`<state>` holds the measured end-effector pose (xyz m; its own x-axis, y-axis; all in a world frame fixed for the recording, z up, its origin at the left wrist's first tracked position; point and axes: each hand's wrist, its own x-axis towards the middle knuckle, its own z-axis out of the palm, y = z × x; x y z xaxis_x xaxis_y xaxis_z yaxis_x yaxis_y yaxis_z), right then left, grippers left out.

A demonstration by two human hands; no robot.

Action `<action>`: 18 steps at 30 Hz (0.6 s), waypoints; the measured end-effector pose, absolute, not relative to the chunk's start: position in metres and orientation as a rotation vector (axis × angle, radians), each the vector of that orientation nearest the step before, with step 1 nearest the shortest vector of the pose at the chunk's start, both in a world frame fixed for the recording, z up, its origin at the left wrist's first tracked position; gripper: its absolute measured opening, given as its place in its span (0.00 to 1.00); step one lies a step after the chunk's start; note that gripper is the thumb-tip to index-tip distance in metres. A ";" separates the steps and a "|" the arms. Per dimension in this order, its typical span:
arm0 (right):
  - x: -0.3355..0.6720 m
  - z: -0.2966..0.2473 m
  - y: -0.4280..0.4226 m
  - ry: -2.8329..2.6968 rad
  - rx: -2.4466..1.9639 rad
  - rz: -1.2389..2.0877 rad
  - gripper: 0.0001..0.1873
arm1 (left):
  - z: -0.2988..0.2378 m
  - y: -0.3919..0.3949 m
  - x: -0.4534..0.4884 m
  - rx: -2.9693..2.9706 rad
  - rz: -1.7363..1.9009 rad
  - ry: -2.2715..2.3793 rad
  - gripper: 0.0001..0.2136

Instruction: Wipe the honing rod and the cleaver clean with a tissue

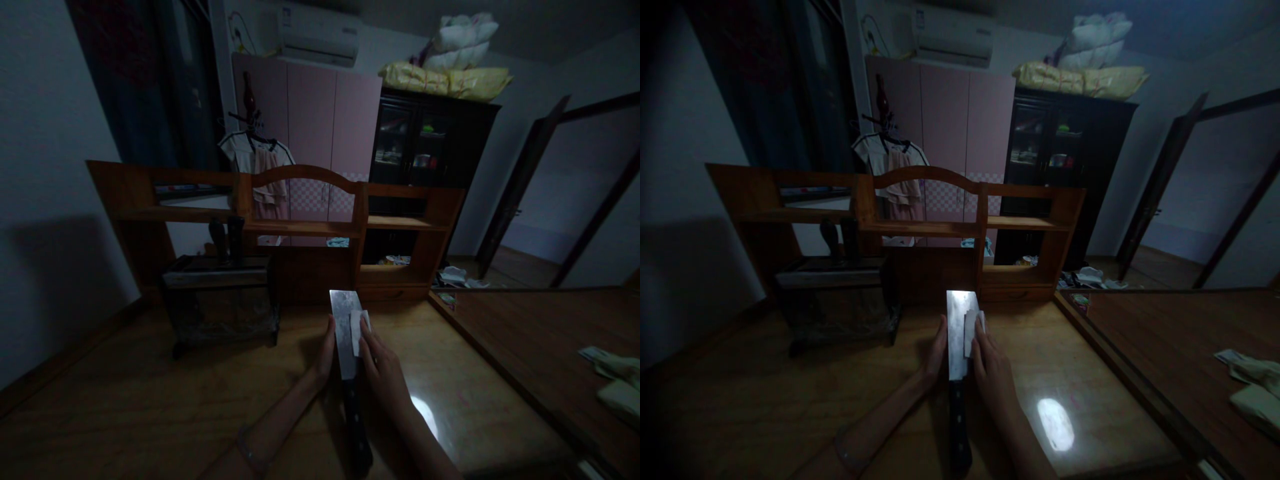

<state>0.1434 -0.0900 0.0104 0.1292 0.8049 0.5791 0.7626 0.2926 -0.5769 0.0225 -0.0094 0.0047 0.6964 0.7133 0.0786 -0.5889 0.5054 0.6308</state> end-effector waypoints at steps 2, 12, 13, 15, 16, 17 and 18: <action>0.144 0.009 -0.090 -1.609 -1.467 0.065 0.26 | 0.006 -0.011 0.022 0.686 0.776 0.227 0.32; 0.144 0.008 -0.092 -1.550 -1.444 0.096 0.24 | 0.007 -0.012 0.022 0.702 0.791 0.227 0.31; 0.144 0.007 -0.092 -1.546 -1.443 0.088 0.25 | 0.007 -0.012 0.022 0.697 0.778 0.232 0.31; 0.145 0.006 -0.092 -1.547 -1.436 0.072 0.26 | 0.010 -0.013 0.022 0.671 0.770 0.265 0.31; 0.145 0.006 -0.092 -1.550 -1.432 0.067 0.27 | 0.011 -0.014 0.023 0.655 0.784 0.285 0.29; 0.145 0.006 -0.092 -1.554 -1.427 0.063 0.29 | 0.013 -0.015 0.023 0.641 0.804 0.303 0.28; 0.145 0.006 -0.092 -1.560 -1.425 0.061 0.29 | 0.015 -0.016 0.024 0.629 0.823 0.314 0.27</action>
<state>0.1454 -0.0920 0.0059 0.1728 0.7792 0.6026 0.7299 0.3095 -0.6095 0.0235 -0.0157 0.0147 0.6480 0.7613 -0.0220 -0.5822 0.5138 0.6301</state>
